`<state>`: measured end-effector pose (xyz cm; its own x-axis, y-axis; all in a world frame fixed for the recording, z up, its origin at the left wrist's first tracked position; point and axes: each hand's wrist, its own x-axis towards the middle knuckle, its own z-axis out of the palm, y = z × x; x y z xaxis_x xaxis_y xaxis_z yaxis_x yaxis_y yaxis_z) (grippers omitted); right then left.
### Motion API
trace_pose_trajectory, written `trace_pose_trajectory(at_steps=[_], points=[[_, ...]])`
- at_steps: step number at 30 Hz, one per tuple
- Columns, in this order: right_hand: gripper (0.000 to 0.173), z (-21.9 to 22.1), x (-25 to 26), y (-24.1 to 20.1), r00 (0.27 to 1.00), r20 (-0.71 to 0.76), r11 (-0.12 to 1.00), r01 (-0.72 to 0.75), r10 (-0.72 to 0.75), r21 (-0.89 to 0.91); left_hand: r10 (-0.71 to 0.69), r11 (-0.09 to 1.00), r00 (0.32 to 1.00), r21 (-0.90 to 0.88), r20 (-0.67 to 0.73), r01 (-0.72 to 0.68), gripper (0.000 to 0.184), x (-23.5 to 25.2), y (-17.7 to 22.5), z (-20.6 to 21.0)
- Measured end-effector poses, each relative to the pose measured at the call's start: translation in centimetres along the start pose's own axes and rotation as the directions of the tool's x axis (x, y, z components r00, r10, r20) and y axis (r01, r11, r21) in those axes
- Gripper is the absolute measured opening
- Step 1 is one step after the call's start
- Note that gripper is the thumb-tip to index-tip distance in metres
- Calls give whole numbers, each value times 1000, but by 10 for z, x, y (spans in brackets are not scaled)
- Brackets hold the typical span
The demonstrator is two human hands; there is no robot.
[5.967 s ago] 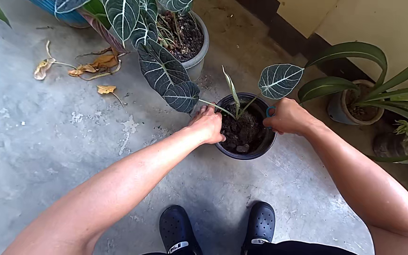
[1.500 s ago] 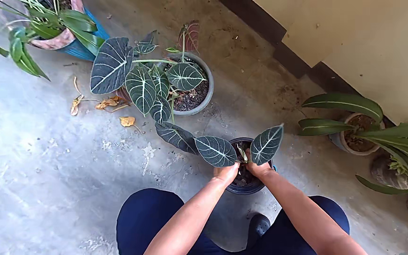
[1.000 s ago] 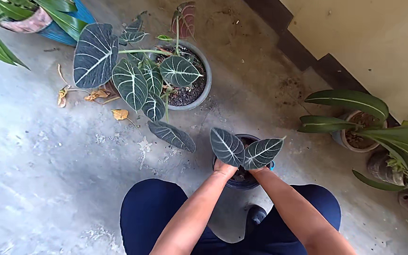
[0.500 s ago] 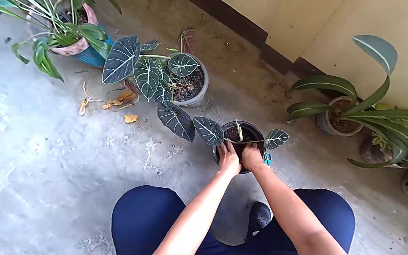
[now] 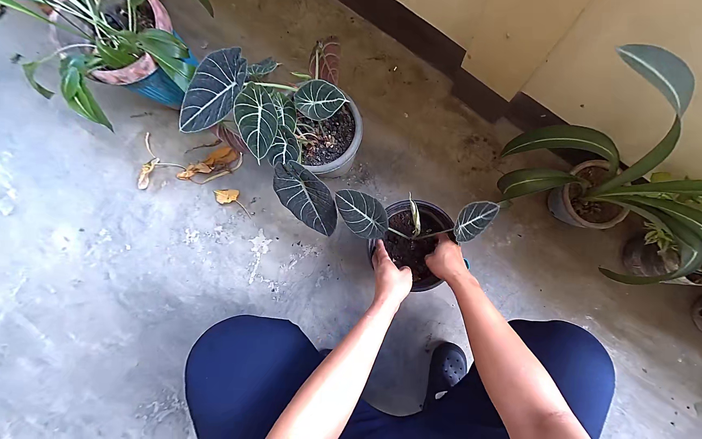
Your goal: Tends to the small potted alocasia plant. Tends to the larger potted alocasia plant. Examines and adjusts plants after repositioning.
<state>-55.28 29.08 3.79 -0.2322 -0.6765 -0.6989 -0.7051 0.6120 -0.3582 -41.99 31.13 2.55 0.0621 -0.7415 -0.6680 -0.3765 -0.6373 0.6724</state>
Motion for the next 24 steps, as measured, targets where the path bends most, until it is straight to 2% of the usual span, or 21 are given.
trace_pose_trajectory(at_steps=[2, 4, 6, 8, 10, 12, 15, 17, 19, 20, 24], points=[[70, -2, 0, -5, 999, 48, 996, -19, 24, -90, -5, 998, 997, 68, 73, 0, 101, -8, 7, 3], [58, -2, -4, -11, 997, 80, 980, -6, 22, -197, 53, 984, 989, 162, 137, -75, 87, -14, 15, -3], [46, 4, -10, -14, 989, 145, 967, 47, -10, -251, 140, 972, 982, 171, 127, -161, 64, -11, 14, -16], [49, 19, -15, -21, 979, 206, 948, 61, 5, -313, 175, 975, 981, 124, 82, -185, 48, -4, 10, -27], [54, 35, -13, -28, 978, 201, 918, 29, 56, -395, 187, 975, 981, 111, 56, -192, 43, -2, 10, -33], [49, 42, -6, -30, 980, 182, 895, 12, 78, -447, 222, 965, 973, 133, 60, -228, 43, -5, 9, -38], [40, 33, -2, -25, 974, 222, 895, 55, 50, -443, 251, 956, 966, 141, 69, -258, 41, -8, 4, -45], [31, 17, 3, -15, 981, 194, 944, 66, -2, -323, 256, 956, 964, 131, 65, -263, 38, -7, 0, -47], [32, 4, 8, -1, 996, 75, 988, 63, -53, -139, 231, 960, 970, 144, 82, -241, 41, -6, -3, -46], [39, 0, 8, 2, 998, 21, 996, 59, -58, -65, 209, 960, 973, 169, 102, -224, 47, -5, -2, -44], [77, 10, 13, 2, 991, -105, 996, 76, -81, -56, 115, 893, 979, 414, 169, -176, 90, 6, 11, -25]])
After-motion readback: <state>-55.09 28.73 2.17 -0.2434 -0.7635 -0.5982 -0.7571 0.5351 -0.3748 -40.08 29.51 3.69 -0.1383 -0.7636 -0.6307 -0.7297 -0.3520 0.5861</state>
